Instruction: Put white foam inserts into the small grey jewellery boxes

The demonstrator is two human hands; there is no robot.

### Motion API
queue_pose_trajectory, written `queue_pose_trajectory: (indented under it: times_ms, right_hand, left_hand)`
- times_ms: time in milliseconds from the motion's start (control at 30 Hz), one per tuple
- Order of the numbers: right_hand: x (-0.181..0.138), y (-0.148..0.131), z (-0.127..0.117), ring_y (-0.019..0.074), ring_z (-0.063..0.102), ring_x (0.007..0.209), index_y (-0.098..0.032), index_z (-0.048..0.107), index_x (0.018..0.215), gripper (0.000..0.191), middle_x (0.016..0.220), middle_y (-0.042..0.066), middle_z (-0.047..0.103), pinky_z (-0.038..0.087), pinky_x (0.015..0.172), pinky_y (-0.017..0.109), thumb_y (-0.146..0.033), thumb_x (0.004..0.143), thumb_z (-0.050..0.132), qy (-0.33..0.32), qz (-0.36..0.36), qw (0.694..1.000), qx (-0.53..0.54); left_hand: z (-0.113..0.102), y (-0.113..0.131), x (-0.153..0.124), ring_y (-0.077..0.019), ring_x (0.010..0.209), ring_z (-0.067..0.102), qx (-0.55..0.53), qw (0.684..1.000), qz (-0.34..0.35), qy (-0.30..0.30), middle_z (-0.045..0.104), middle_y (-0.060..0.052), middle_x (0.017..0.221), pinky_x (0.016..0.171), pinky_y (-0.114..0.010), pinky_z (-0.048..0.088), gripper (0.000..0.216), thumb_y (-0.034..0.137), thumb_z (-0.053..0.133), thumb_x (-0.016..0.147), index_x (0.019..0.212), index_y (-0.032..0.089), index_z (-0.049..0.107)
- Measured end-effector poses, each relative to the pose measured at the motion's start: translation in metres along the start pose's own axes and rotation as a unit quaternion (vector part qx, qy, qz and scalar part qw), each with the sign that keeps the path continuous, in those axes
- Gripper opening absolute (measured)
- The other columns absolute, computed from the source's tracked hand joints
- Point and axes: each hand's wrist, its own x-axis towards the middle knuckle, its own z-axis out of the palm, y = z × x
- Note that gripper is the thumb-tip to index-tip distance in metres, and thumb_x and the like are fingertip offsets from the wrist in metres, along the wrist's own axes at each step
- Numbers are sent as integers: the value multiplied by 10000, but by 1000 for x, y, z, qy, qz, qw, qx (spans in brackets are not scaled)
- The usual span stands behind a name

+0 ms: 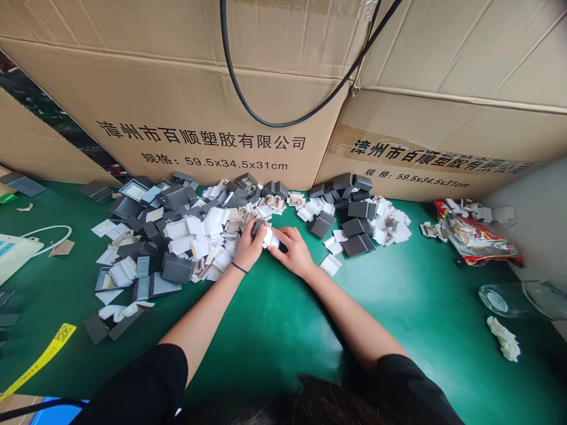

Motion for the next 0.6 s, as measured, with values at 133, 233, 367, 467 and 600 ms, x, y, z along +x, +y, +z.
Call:
queue_pose_trajectory:
  times_ms: [133, 233, 367, 467, 600]
  right_hand:
    - [0, -1, -1, 247, 510, 995, -229, 502, 1300, 484, 1083, 104, 570, 492, 875, 411, -462, 876, 481, -10, -7, 1000, -10]
    - [1, -1, -2, 249, 530, 1004, -244, 459, 1337, 486, 1096, 104, 577, 483, 881, 423, -449, 896, 449, -33, -12, 999, -15]
    - [0, 2, -1, 248, 538, 1011, -237, 431, 1359, 500, 1114, 103, 582, 480, 878, 421, -447, 905, 433, -45, -15, 999, -20]
    - [0, 3, 0, 247, 536, 1005, -223, 425, 1364, 511, 1115, 106, 582, 477, 877, 421, -447, 905, 434, -47, -18, 998, -22]
    - [0, 2, -2, 249, 534, 994, -233, 420, 1367, 504, 1123, 106, 583, 478, 864, 424, -444, 909, 426, -51, -26, 998, -30]
  left_hand:
    - [-1, 1, 0, -204, 890, 596, 38, 999, 23, 3, 620, -86, 965, 822, -356, 478, 399, 549, 447, 830, 965, 179, 509]
    - [-2, 0, 0, -204, 848, 600, 50, 998, 30, 5, 623, -84, 938, 792, -358, 485, 425, 577, 443, 819, 957, 181, 508]
    - [-1, -4, 1, -225, 919, 612, 18, 999, 31, 0, 637, -108, 997, 839, -372, 479, 435, 584, 467, 804, 961, 180, 503]
    - [-1, -6, 1, -234, 949, 611, 19, 999, 27, 1, 640, -111, 1002, 863, -381, 471, 430, 578, 474, 803, 959, 179, 506]
    - [-2, -6, 1, -223, 892, 612, 52, 998, 27, 15, 635, -96, 963, 825, -373, 481, 415, 566, 469, 808, 957, 180, 510]
